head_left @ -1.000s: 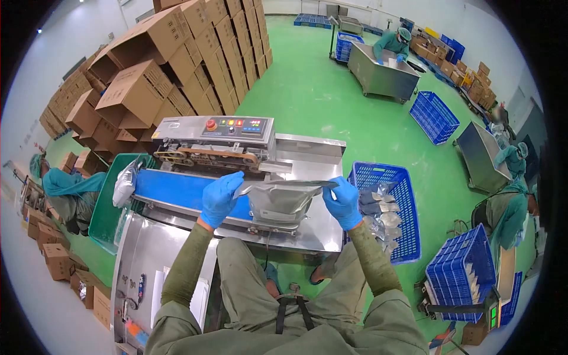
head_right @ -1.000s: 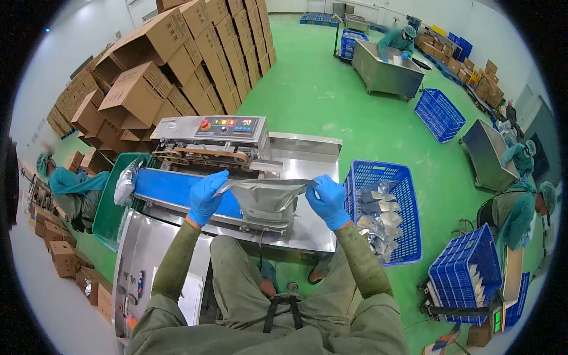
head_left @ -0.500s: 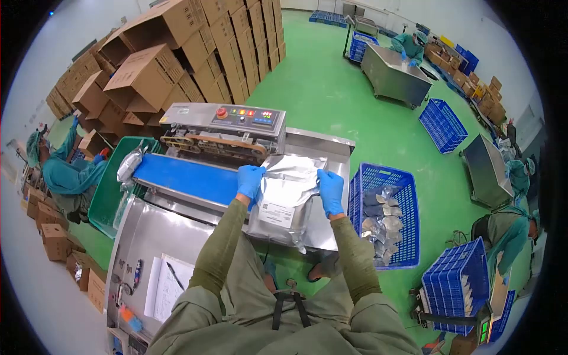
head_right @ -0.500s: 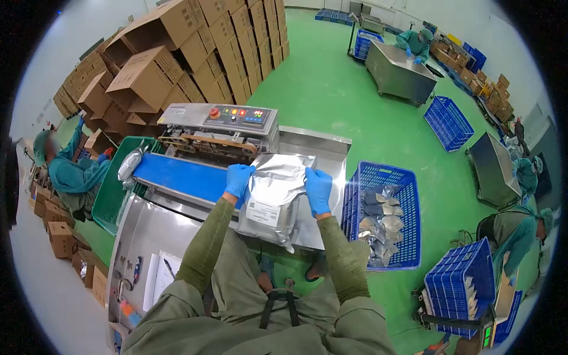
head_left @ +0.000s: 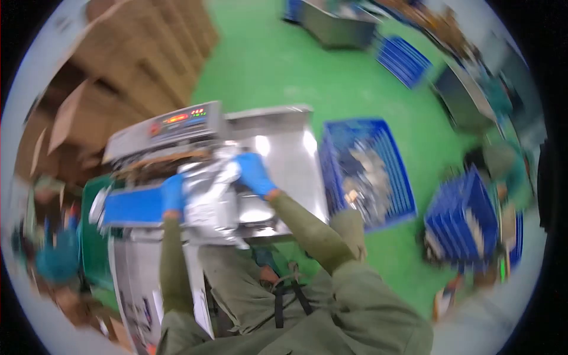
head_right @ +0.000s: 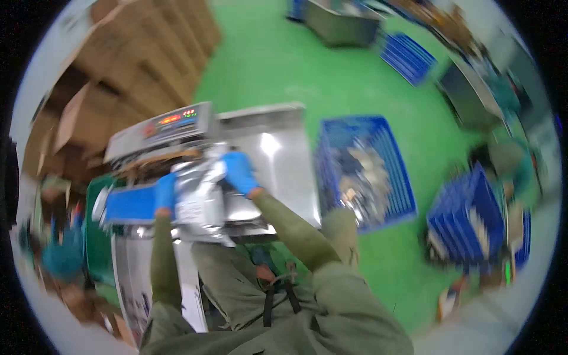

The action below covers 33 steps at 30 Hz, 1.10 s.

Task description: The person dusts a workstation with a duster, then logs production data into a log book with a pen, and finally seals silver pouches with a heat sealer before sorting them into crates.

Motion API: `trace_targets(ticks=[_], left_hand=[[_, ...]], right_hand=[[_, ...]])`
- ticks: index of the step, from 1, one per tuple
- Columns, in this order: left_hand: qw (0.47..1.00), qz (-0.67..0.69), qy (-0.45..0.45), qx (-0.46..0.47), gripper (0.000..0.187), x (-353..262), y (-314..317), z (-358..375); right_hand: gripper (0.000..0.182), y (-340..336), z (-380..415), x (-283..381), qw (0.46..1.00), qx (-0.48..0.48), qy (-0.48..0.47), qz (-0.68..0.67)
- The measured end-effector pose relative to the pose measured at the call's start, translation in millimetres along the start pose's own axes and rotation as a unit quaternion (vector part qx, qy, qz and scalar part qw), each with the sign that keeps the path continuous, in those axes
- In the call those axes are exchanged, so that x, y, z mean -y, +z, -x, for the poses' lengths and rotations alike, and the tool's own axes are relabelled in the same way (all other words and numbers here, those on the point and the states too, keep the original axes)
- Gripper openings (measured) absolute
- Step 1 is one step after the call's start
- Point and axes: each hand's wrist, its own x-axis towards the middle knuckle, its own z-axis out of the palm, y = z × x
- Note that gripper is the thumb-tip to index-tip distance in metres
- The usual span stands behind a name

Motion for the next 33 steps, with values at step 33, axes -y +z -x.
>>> trace_targets(ticks=[33], left_hand=[[0.799, 0.601, 0.002, 0.021, 0.087, -225, 2, 209]], right_hand=[[0.012, -318, 93, -135, 0.992, -0.015, 0.090, 0.084]])
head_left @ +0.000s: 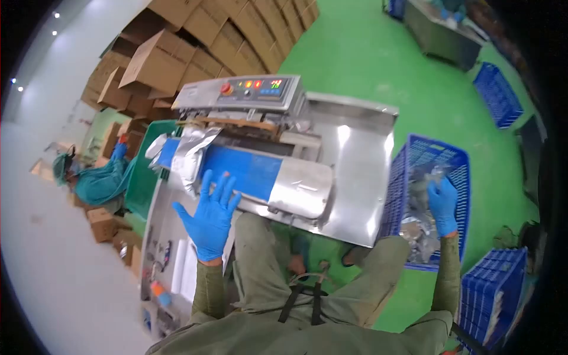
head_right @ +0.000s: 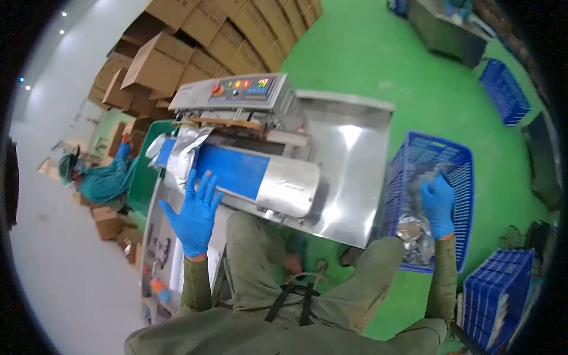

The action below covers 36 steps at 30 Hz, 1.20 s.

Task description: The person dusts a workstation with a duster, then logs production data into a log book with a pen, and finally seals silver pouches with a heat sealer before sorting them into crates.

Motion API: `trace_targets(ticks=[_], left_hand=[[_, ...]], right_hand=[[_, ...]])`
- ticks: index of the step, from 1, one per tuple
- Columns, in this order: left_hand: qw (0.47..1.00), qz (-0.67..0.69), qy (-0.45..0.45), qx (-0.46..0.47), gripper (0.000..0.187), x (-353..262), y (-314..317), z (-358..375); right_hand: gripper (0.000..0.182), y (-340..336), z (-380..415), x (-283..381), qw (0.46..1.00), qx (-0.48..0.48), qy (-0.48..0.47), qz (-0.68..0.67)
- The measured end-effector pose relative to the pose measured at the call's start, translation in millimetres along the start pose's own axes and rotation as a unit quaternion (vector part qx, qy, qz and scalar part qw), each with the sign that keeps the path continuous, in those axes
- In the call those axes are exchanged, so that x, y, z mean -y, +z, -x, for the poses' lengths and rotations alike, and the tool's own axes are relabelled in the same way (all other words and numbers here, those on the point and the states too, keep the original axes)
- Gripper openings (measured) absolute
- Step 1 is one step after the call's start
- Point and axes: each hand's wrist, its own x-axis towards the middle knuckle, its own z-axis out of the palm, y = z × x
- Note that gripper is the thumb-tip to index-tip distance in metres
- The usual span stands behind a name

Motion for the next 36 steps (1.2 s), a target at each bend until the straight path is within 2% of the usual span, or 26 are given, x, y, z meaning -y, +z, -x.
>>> trace_targets(ticks=[2, 4, 5, 6, 7, 9, 10, 12, 13, 14, 15, 16, 18, 20, 22, 23, 25, 26, 29, 30, 32, 33, 34, 35, 36], left_hand=[[0.992, -0.106, -0.020, 0.061, 0.084, 26, -3, -10], [0.969, -0.230, -0.083, 0.044, 0.071, 63, 19, -25], [0.976, -0.169, -0.125, 0.054, 0.075, 80, 26, -32], [0.960, -0.249, -0.068, 0.108, 0.078, 94, 36, -38], [0.932, -0.326, -0.005, 0.156, 0.083, 104, 48, -42], [0.817, -0.536, 0.117, 0.178, 0.107, 106, 80, -45], [0.823, -0.535, 0.137, 0.132, 0.103, 115, 82, -46], [0.867, -0.478, 0.100, 0.100, 0.087, 96, 61, -53], [0.885, -0.449, 0.085, 0.085, 0.080, 84, 49, -61], [0.908, -0.412, 0.053, 0.051, 0.064, 80, 31, -57], [0.903, -0.424, 0.033, 0.054, 0.065, 80, 6, -56], [0.898, -0.435, 0.011, 0.057, 0.066, 83, -23, -56], [0.902, -0.426, -0.014, 0.066, 0.067, 81, -45, -60], [0.917, -0.389, -0.027, 0.084, 0.066, 79, -53, -61], [0.888, -0.437, -0.070, 0.124, 0.063, 66, -53, -65], [0.869, -0.463, -0.092, 0.146, 0.061, 54, -52, -67], [0.873, -0.462, -0.018, 0.154, 0.051, 22, -35, -67], [0.873, -0.462, 0.018, 0.157, 0.046, 5, -24, -66], [0.652, -0.738, 0.060, 0.161, 0.026, -39, 15, -69], [0.618, -0.717, 0.245, 0.211, 0.019, -28, 5, -78], [0.468, -0.819, 0.241, 0.231, 0.016, -41, -17, -89], [0.385, -0.860, 0.233, 0.240, 0.015, -48, -20, -89], [0.336, -0.895, 0.161, 0.246, 0.023, -47, -19, -81], [0.413, -0.849, 0.238, 0.228, 0.026, -42, -21, -78], [0.484, -0.792, 0.311, 0.207, 0.030, -34, -25, -76]], right_hand=[[0.008, -47, -41, 80, 0.996, 0.041, -0.075, 0.014], [0.008, -80, -73, 163, 0.988, 0.084, -0.130, -0.017], [0.006, -87, -82, 195, 0.982, 0.111, -0.151, 0.007], [0.004, -91, -91, 224, 0.975, 0.140, -0.170, 0.027], [0.011, -92, -100, 256, 0.966, 0.130, -0.220, 0.039], [0.016, -80, -109, 313, 0.943, 0.126, -0.308, 0.019], [0.017, -68, -111, 336, 0.922, 0.111, -0.372, -0.001], [0.016, -29, -111, 364, 0.916, 0.174, -0.362, 0.014], [0.016, -25, -111, 372, 0.929, 0.157, -0.335, -0.021], [0.017, -20, -104, 382, 0.940, 0.141, -0.306, -0.059], [0.018, -15, -98, 391, 0.948, 0.129, -0.275, -0.099], [0.013, -17, -96, 388, 0.942, -0.005, -0.282, -0.182], [0.017, -18, -85, 357, 0.965, -0.091, -0.182, -0.168], [0.019, 5, -69, 332, 0.974, -0.091, -0.098, -0.184], [0.021, 39, -50, 302, 0.973, -0.006, -0.031, -0.229], [0.020, 54, -45, 289, 0.977, 0.025, -0.025, -0.208], [0.019, 75, -47, 271, 0.982, 0.085, -0.018, -0.168], [0.016, 65, -50, 284, 0.985, 0.082, 0.001, -0.153], [0.013, 70, -49, 281, 0.989, 0.080, -0.071, -0.098], [0.013, 71, -45, 272, 0.990, 0.056, -0.104, -0.075], [0.013, 69, -41, 240, 0.984, 0.004, -0.176, -0.026], [0.013, 64, -35, 233, 0.982, 0.015, -0.189, -0.022], [0.013, 61, -27, 227, 0.979, 0.026, -0.201, -0.020], [0.012, 61, -23, 224, 0.976, 0.036, -0.213, -0.018], [0.015, 58, -25, 233, 0.969, -0.025, -0.237, -0.068]])
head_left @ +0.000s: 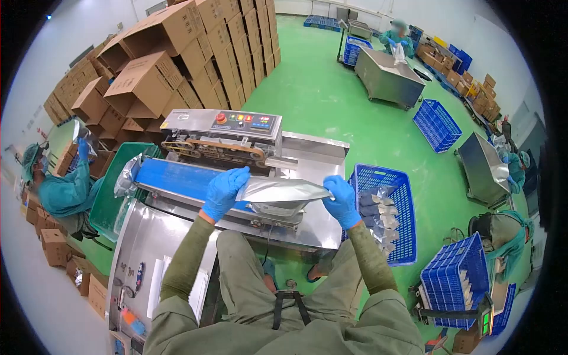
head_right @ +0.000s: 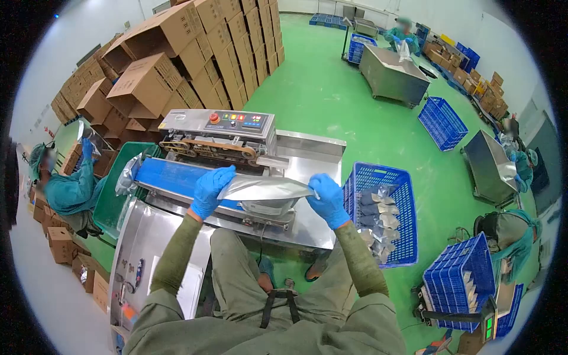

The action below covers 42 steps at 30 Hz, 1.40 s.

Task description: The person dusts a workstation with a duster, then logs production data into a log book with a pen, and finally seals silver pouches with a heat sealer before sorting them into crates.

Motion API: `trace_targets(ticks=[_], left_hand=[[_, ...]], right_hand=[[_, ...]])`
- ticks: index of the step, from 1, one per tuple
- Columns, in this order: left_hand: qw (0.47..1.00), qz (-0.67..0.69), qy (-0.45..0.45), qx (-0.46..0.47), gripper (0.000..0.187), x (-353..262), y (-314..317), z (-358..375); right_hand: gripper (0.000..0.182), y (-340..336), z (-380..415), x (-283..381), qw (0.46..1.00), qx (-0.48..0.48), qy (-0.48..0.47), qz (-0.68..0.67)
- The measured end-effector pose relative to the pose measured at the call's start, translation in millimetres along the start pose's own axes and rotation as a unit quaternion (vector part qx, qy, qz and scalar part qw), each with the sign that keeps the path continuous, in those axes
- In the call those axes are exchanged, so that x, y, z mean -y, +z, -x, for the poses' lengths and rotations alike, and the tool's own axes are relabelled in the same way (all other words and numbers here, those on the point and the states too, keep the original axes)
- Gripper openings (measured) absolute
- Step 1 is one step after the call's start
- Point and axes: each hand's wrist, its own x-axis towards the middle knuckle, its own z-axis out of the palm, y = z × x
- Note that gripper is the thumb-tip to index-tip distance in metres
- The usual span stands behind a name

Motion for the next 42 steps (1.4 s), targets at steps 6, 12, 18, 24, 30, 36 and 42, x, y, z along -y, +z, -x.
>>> trace_targets(ticks=[6, 12, 18, 24, 30, 36, 42], left_hand=[[0.845, 0.385, -0.337, -0.154, 0.016, -47, 33, -13], [0.838, 0.367, -0.404, 0.003, 0.026, 14, 137, -18], [0.793, 0.407, -0.449, -0.059, 0.025, 57, 204, 4], [0.815, 0.350, -0.457, -0.064, 0.023, 96, 200, 10], [0.849, 0.325, -0.417, -0.004, 0.028, 176, 196, 43], [0.886, 0.200, -0.409, -0.087, 0.032, 139, 99, 61], [0.868, -0.043, -0.492, -0.058, 0.037, 39, 27, 219]], right_hand=[[0.016, 10, -9, 40, 0.926, -0.063, 0.301, -0.218], [0.033, 50, -3, 2, 0.831, -0.091, 0.465, -0.292], [0.035, 108, 18, -31, 0.793, -0.081, 0.511, -0.321], [0.035, 160, 13, -48, 0.838, -0.057, 0.461, -0.287], [0.012, 221, -5, -56, 0.968, 0.123, 0.219, -0.001], [0.032, 82, 35, -53, 0.828, -0.045, 0.495, -0.258], [0.043, -14, 355, -216, 0.736, 0.001, 0.671, 0.092]])
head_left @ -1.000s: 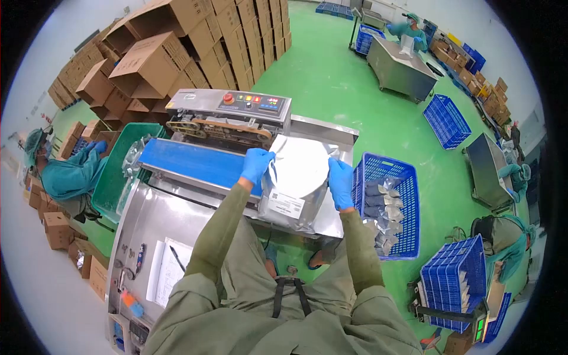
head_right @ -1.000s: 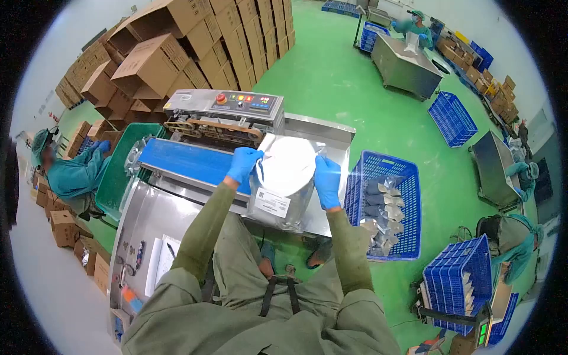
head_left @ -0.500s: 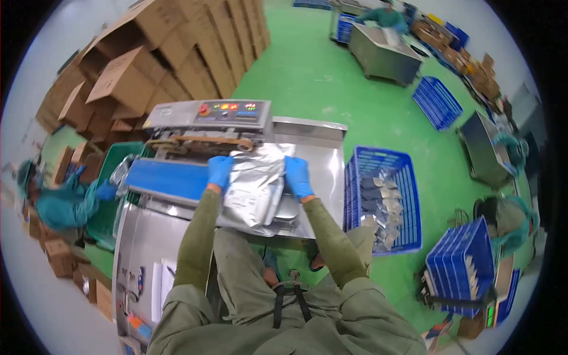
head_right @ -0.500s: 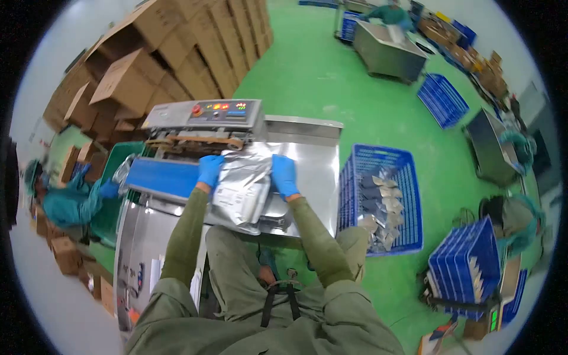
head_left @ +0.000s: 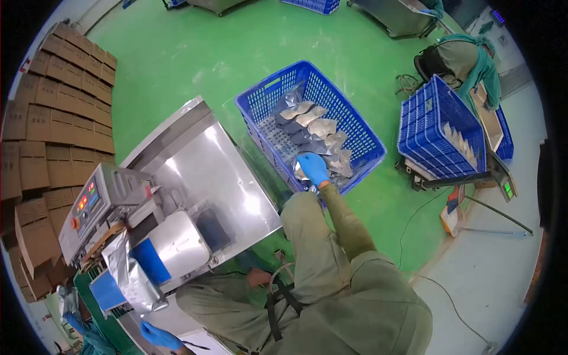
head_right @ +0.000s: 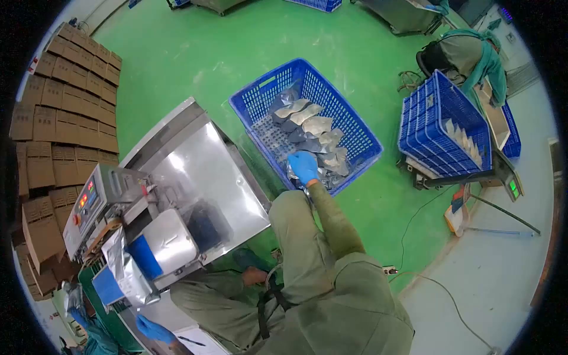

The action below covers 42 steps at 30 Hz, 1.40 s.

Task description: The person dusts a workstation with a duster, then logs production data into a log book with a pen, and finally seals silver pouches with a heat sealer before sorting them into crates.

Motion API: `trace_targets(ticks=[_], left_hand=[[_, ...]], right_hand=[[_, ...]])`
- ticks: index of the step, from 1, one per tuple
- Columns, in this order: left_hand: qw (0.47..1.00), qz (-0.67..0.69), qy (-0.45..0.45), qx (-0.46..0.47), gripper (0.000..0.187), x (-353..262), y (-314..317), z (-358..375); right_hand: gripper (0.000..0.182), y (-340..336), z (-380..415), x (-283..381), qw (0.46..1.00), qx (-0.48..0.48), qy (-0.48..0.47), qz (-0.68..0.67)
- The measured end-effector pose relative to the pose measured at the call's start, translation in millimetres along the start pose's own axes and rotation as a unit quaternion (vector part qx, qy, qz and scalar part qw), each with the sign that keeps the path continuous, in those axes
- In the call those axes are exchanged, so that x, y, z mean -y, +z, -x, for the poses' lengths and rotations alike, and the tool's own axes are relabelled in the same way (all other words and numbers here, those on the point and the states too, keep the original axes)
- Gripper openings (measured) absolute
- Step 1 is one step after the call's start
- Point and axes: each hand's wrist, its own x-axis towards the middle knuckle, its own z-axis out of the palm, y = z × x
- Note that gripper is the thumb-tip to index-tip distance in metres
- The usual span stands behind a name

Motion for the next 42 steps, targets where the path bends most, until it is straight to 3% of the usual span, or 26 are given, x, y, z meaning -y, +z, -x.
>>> trace_targets(ticks=[1, 2, 4, 6, 7, 9, 10, 11, 12, 15, 17, 18, 19, 21, 22, 24, 27, 29, 31, 33, 34, 36, 38, 39, 41, 42], left_hand=[[0.999, -0.012, -0.021, -0.030, 0.037, 34, -3, 21], [0.997, -0.024, -0.042, -0.061, 0.038, 55, 1, 36], [0.999, -0.023, -0.030, -0.028, 0.047, 35, 8, 46], [1.000, -0.024, -0.020, 0.001, 0.058, -3, -2, 58], [0.999, -0.043, 0.026, -0.021, 0.053, -32, -4, 57], [0.988, -0.073, 0.120, -0.062, 0.045, -94, -2, 54], [0.983, -0.075, 0.150, -0.079, 0.050, -109, -1, 57], [0.987, -0.032, 0.143, -0.070, 0.044, -113, 4, 58], [0.989, 0.011, 0.134, -0.060, 0.038, -113, 10, 62], [0.980, 0.156, 0.120, -0.024, 0.028, -162, 45, 90], [0.956, 0.184, 0.202, 0.107, 0.034, -230, 60, 112], [0.941, 0.233, 0.170, 0.177, 0.040, -261, 73, 120], [0.916, 0.235, 0.205, 0.254, 0.042, -281, 87, 123], [0.872, 0.247, 0.322, 0.275, 0.074, -329, 109, 126], [0.870, 0.251, 0.311, 0.288, 0.088, -346, 121, 128], [0.864, 0.269, 0.355, 0.236, 0.094, -394, 110, 112], [0.826, 0.430, 0.223, 0.288, 0.095, -376, 142, 70], [0.843, 0.381, 0.219, 0.310, 0.089, -362, 71, 21], [0.838, 0.418, 0.158, 0.312, 0.077, -310, 68, -6], [0.821, 0.443, 0.091, 0.350, 0.075, -258, 67, -24], [0.832, 0.437, 0.136, 0.313, 0.074, -220, 99, -29], [0.854, 0.378, 0.137, 0.329, 0.075, -207, 79, -31], [0.849, 0.370, 0.153, 0.346, 0.066, -206, 67, -33], [0.830, 0.386, 0.122, 0.382, 0.065, -203, 62, -36], [0.786, 0.417, 0.065, 0.451, 0.061, -201, 48, -49], [0.818, 0.371, 0.126, 0.421, 0.045, -205, 27, -59]], right_hand=[[0.048, 36, -18, -57, 0.994, 0.042, 0.001, 0.105], [0.050, 58, -19, -69, 0.988, 0.014, -0.005, 0.152], [0.053, 97, -9, -84, 0.968, -0.039, -0.023, 0.248], [0.046, 118, -23, -104, 0.969, 0.023, -0.014, 0.244], [0.042, 127, -27, -110, 0.970, 0.050, -0.007, 0.238], [0.036, 120, -22, -109, 0.985, 0.026, -0.033, 0.168], [0.036, 101, -19, -94, 0.986, 0.015, -0.055, 0.157], [0.036, 80, -20, -79, 0.986, 0.001, -0.081, 0.146], [0.036, 53, -21, -62, 0.971, 0.029, -0.155, 0.181], [0.039, -30, -10, 27, 0.963, 0.019, -0.225, 0.144], [0.041, -81, 1, 97, 0.952, 0.056, -0.268, 0.137], [0.042, -105, 10, 135, 0.944, 0.075, -0.292, 0.133], [0.042, -130, 24, 176, 0.937, 0.079, -0.317, 0.128], [0.041, -175, 56, 258, 0.917, 0.094, -0.369, 0.116], [0.040, -191, 70, 296, 0.904, 0.154, -0.389, 0.091], [0.039, -212, 98, 364, 0.863, 0.282, -0.418, 0.043], [0.042, -224, 150, 456, 0.814, 0.321, -0.473, 0.097], [0.035, -232, 181, 504, 0.810, 0.396, -0.433, 0.010], [0.029, -229, 199, 527, 0.807, 0.427, -0.393, -0.108], [0.027, -228, 206, 527, 0.801, 0.412, -0.346, -0.262], [0.036, -199, 183, 507, 0.805, 0.357, -0.398, -0.257], [0.042, -132, 178, 456, 0.806, 0.171, -0.555, -0.115], [0.049, -80, 200, 422, 0.828, 0.287, -0.453, -0.164], [0.043, -62, 211, 417, 0.824, 0.264, -0.458, -0.201], [0.030, -49, 212, 419, 0.841, 0.216, -0.473, -0.151], [0.026, -48, 211, 421, 0.837, 0.199, -0.493, -0.126]])
